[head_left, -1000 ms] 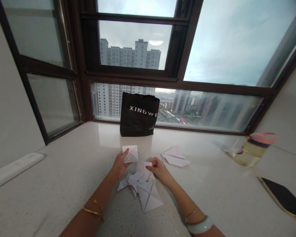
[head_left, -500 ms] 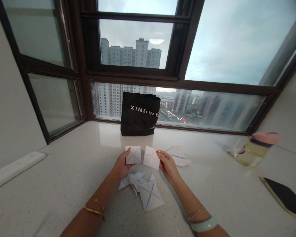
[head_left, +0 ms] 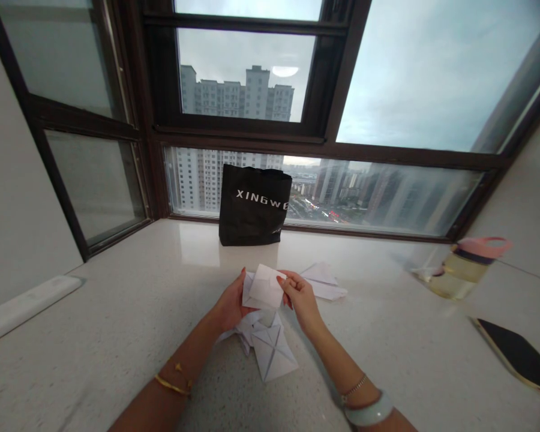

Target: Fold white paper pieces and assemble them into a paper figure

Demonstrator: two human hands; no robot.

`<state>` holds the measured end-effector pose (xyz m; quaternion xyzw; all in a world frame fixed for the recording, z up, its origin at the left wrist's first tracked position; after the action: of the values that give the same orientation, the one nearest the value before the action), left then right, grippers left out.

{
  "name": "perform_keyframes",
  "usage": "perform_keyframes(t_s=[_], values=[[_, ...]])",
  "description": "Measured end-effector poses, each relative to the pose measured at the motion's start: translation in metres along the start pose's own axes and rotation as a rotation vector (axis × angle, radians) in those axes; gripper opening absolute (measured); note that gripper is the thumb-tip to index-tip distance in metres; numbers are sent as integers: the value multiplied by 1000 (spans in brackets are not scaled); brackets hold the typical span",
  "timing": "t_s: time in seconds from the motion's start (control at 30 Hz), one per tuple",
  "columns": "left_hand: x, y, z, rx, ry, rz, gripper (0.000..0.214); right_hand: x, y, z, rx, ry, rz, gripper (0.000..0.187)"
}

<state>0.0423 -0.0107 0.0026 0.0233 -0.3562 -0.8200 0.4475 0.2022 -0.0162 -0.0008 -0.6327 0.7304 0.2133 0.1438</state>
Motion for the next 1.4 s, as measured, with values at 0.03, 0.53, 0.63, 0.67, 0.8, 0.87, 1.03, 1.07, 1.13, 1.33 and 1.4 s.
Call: perform_keyframes(t_s=[0.03,0.53,0.63,0.67,0.8,0.87,1.03,1.07,1.13,1.33,1.4], values=[[0,-1,0,0,23,23,29,-1,-2,0,-27,6,44,35],[5,-6,18,-566,566,300,16,-4,-6,-1,-292,132,143,34],[4,-2,10,-426,478,209,15,-1,-2,1,-200,147,34,35],[4,-1,8,-342,444,184,24,0,-1,1,-165,140,-1,35],[5,-1,5,27,284,45,58,1,3,4,-22,68,-82,35],[6,0,6,99,183,-31,44,1,5,6,24,47,-90,35],[1,7,1,58,49,-71,32,3,5,12,106,-18,-89,32],[-1,8,-1,56,35,-62,31,3,5,12,121,-35,-75,31],[-2,6,-5,69,20,-25,32,3,3,9,139,-70,-16,30],[-1,0,-5,89,-2,30,35,2,3,-2,95,-65,21,33],[0,1,-4,64,-31,-23,41,2,5,-1,95,-48,-33,33]])
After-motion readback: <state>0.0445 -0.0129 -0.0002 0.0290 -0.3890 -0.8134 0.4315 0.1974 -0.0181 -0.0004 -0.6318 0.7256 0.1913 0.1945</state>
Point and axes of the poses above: each hand's wrist, its own x-axis away from the middle knuckle, its own y-axis out of the palm, z = x × y, the point moved 1 cm from there along -x, towards the middle knuckle, and after that the axes turned 12 degrees about -y, right-handed, at the moved point
